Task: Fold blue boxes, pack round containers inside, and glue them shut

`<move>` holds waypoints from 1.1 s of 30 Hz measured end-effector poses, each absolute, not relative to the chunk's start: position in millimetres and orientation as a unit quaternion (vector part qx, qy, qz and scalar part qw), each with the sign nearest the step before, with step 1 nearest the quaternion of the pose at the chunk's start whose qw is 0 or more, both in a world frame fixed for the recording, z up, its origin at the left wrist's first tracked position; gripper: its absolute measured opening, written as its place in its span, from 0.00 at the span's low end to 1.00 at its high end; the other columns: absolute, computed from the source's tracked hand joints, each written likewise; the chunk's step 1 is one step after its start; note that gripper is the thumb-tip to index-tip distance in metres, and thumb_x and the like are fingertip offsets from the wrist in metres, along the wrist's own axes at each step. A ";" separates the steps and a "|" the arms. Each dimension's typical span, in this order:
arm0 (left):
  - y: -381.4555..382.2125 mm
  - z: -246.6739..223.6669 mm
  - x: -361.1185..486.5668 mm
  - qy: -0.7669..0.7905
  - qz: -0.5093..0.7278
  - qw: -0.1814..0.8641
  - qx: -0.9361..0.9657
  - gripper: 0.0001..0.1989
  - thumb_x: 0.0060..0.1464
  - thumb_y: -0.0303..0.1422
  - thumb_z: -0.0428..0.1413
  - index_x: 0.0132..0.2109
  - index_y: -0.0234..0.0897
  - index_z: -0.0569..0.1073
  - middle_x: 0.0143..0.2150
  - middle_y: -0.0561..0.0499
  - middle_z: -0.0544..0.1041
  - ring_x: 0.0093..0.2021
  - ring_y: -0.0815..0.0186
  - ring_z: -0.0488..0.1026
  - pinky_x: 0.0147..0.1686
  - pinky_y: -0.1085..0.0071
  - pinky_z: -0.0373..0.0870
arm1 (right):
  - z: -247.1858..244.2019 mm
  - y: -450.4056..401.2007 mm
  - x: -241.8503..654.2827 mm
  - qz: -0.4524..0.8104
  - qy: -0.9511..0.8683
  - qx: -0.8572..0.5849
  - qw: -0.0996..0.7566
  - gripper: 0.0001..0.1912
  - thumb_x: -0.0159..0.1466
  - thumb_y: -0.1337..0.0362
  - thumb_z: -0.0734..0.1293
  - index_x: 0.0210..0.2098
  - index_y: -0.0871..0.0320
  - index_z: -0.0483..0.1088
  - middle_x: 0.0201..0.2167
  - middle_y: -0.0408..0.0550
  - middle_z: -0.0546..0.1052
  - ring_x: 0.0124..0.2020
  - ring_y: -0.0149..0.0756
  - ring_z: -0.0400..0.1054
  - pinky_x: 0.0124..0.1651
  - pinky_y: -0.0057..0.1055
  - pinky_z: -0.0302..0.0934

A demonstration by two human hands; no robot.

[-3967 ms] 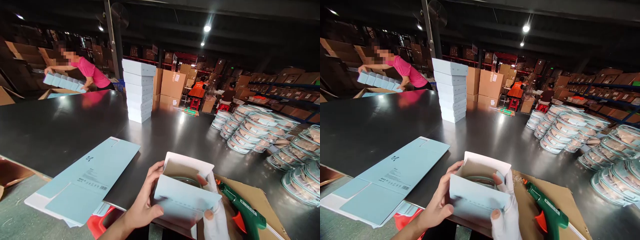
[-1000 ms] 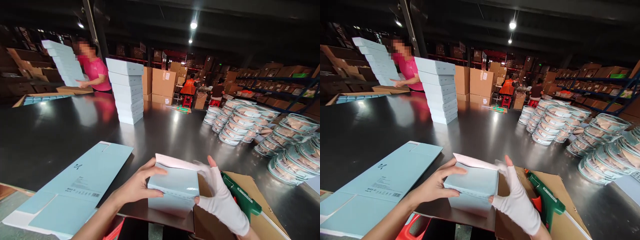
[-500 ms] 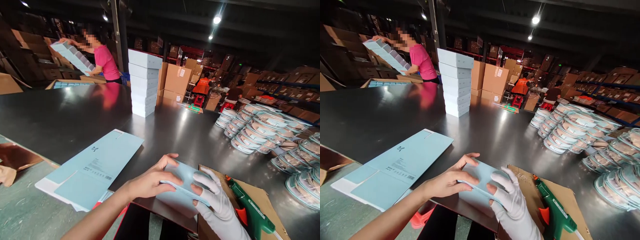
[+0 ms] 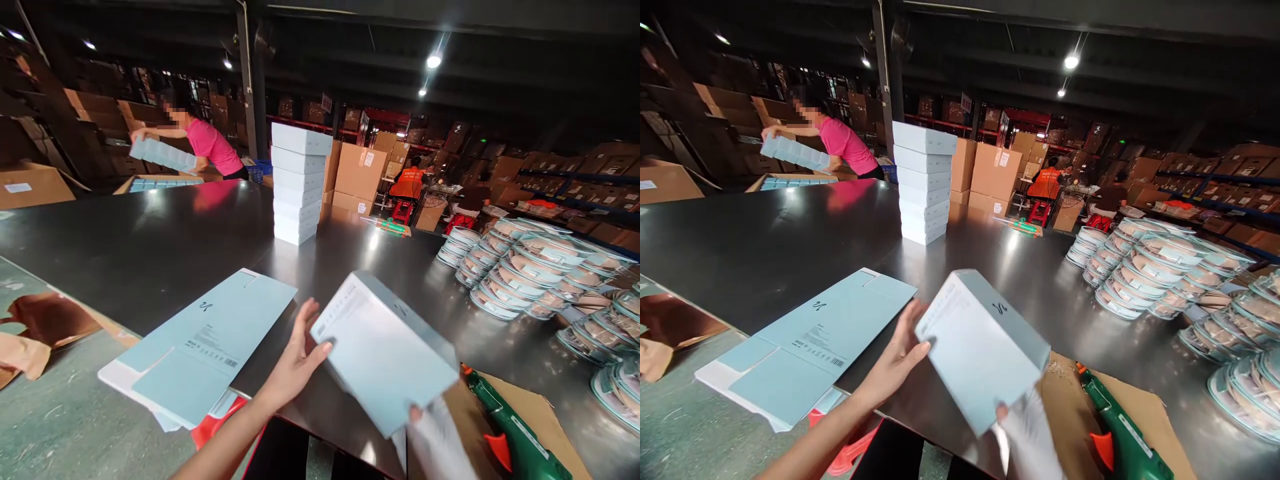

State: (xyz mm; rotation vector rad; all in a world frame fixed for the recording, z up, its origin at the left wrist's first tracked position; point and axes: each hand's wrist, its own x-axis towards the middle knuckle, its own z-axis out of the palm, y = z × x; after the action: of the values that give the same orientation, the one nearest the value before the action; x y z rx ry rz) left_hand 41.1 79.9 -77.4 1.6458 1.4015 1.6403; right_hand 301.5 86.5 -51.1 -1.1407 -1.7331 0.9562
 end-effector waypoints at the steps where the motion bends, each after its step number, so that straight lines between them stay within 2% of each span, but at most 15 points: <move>1: 76.5 -75.2 31.9 0.529 0.579 0.187 0.591 0.31 0.70 0.47 0.50 0.73 0.44 0.49 0.74 0.34 0.60 0.72 0.48 0.64 0.61 0.52 0.72 | -38.8 102.4 293.5 0.308 -0.718 -0.495 0.380 0.35 0.66 0.41 0.61 0.66 0.53 0.63 0.57 0.57 0.79 0.56 0.53 0.76 0.54 0.48 0.73; 5: 67.9 -63.9 -25.7 0.626 0.508 0.062 0.588 0.16 0.66 0.42 0.54 0.58 0.44 0.70 0.68 0.41 0.68 0.78 0.49 0.47 0.73 0.47 0.52 | -17.9 183.1 257.7 0.132 -0.754 -0.566 0.306 0.39 0.56 0.61 0.76 0.64 0.61 0.65 0.65 0.63 0.71 0.67 0.58 0.64 0.67 0.52 0.60; 7: 69.4 -61.4 -58.3 0.683 0.456 0.016 0.571 0.15 0.64 0.39 0.53 0.56 0.42 0.71 0.65 0.39 0.70 0.78 0.47 0.46 0.73 0.46 0.50 | -28.7 216.2 239.6 0.089 -0.785 -0.558 0.256 0.35 0.58 0.66 0.76 0.62 0.62 0.67 0.68 0.62 0.67 0.70 0.57 0.59 0.70 0.54 0.55; 10: 76.4 -62.0 -103.6 0.780 0.361 -0.022 0.512 0.20 0.63 0.37 0.53 0.60 0.35 0.69 0.68 0.32 0.67 0.77 0.39 0.46 0.69 0.39 0.55 | -52.4 246.7 219.1 0.047 -0.823 -0.536 0.180 0.26 0.65 0.63 0.74 0.61 0.59 0.69 0.69 0.56 0.66 0.71 0.55 0.57 0.70 0.59 0.54; 12: 80.9 -63.5 -129.1 0.841 0.291 -0.028 0.455 0.23 0.65 0.39 0.55 0.62 0.33 0.69 0.69 0.30 0.66 0.75 0.35 0.51 0.64 0.34 0.58 | -60.6 258.2 211.6 0.027 -0.832 -0.533 0.148 0.25 0.68 0.61 0.72 0.62 0.57 0.69 0.70 0.55 0.65 0.70 0.55 0.58 0.69 0.61 0.55; 13: 82.5 -63.9 -139.7 0.867 0.256 -0.022 0.427 0.24 0.65 0.42 0.57 0.62 0.33 0.69 0.67 0.31 0.68 0.72 0.35 0.57 0.62 0.34 0.62 | -60.9 262.0 209.1 0.018 -0.833 -0.536 0.138 0.26 0.68 0.60 0.72 0.63 0.56 0.68 0.70 0.55 0.64 0.70 0.56 0.58 0.68 0.61 0.56; 15: 84.1 -63.2 -155.6 0.903 0.193 -0.002 0.384 0.23 0.64 0.46 0.60 0.57 0.34 0.73 0.61 0.37 0.75 0.62 0.43 0.71 0.57 0.41 0.70 | -54.4 263.6 205.4 0.001 -0.829 -0.543 0.132 0.29 0.67 0.59 0.73 0.65 0.56 0.66 0.71 0.56 0.63 0.70 0.57 0.58 0.67 0.61 0.57; 17: 83.4 -58.5 -163.5 0.919 0.149 0.004 0.364 0.20 0.64 0.47 0.61 0.53 0.36 0.76 0.55 0.43 0.78 0.54 0.52 0.76 0.53 0.48 0.74 | -41.8 252.8 202.7 -0.022 -0.829 -0.537 0.152 0.32 0.65 0.61 0.73 0.66 0.58 0.65 0.70 0.60 0.63 0.69 0.58 0.58 0.66 0.58 0.59; 18: 81.9 -54.0 -164.5 0.922 0.137 -0.008 0.363 0.19 0.64 0.46 0.61 0.51 0.35 0.77 0.54 0.43 0.78 0.54 0.52 0.76 0.53 0.49 0.74 | -34.6 241.5 202.0 -0.036 -0.832 -0.527 0.171 0.32 0.65 0.62 0.73 0.66 0.60 0.65 0.69 0.61 0.65 0.68 0.57 0.60 0.65 0.54 0.60; 21: 72.4 -32.0 -155.9 0.913 0.137 -0.081 0.376 0.22 0.62 0.46 0.60 0.51 0.30 0.76 0.57 0.33 0.76 0.58 0.42 0.72 0.52 0.50 0.71 | -13.4 188.0 205.7 -0.081 -0.842 -0.475 0.242 0.21 0.67 0.64 0.66 0.59 0.60 0.70 0.57 0.59 0.76 0.56 0.52 0.70 0.56 0.45 0.65; 23: 61.0 -13.6 -140.6 0.897 0.159 -0.126 0.392 0.24 0.65 0.47 0.55 0.54 0.28 0.73 0.54 0.30 0.77 0.55 0.39 0.75 0.46 0.53 0.72 | 0.3 146.4 212.7 -0.135 -0.838 -0.427 0.312 0.13 0.70 0.63 0.62 0.51 0.57 0.72 0.45 0.55 0.79 0.45 0.50 0.71 0.48 0.45 0.64; 25: 45.8 1.8 -117.8 0.878 0.184 -0.148 0.416 0.23 0.68 0.49 0.48 0.55 0.34 0.71 0.46 0.38 0.81 0.45 0.43 0.80 0.38 0.58 0.72 | 13.1 111.4 220.8 -0.224 -0.813 -0.367 0.394 0.09 0.70 0.62 0.61 0.46 0.57 0.71 0.38 0.54 0.76 0.38 0.48 0.66 0.42 0.43 0.61; 27: 27.9 9.4 -90.1 0.844 0.203 -0.158 0.471 0.21 0.68 0.52 0.49 0.47 0.40 0.73 0.37 0.47 0.81 0.38 0.49 0.81 0.34 0.63 0.70 | 22.0 88.5 228.1 -0.307 -0.780 -0.325 0.437 0.09 0.70 0.62 0.63 0.47 0.57 0.69 0.35 0.53 0.73 0.35 0.47 0.62 0.39 0.42 0.59; 29: 9.7 8.8 -62.4 0.736 0.260 -0.204 0.591 0.21 0.66 0.55 0.50 0.39 0.44 0.72 0.27 0.54 0.77 0.27 0.57 0.78 0.28 0.66 0.66 | 23.7 77.4 235.2 -0.349 -0.772 -0.327 0.419 0.12 0.69 0.59 0.63 0.49 0.58 0.68 0.35 0.53 0.71 0.34 0.47 0.62 0.38 0.42 0.58; 33: -15.7 -1.9 -25.9 0.540 0.368 -0.252 0.714 0.13 0.71 0.47 0.52 0.40 0.46 0.68 0.24 0.59 0.74 0.19 0.63 0.72 0.24 0.67 0.59 | 9.0 69.4 251.3 -0.331 -0.789 -0.338 0.393 0.15 0.67 0.55 0.66 0.49 0.57 0.70 0.37 0.54 0.76 0.34 0.47 0.68 0.39 0.43 0.62</move>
State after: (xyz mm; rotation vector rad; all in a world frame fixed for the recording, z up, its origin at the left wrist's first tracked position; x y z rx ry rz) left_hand -25.9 -15.7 -1.9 2.6934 2.0362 1.3888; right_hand 251.3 69.4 9.0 -0.8569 -2.0010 -0.8398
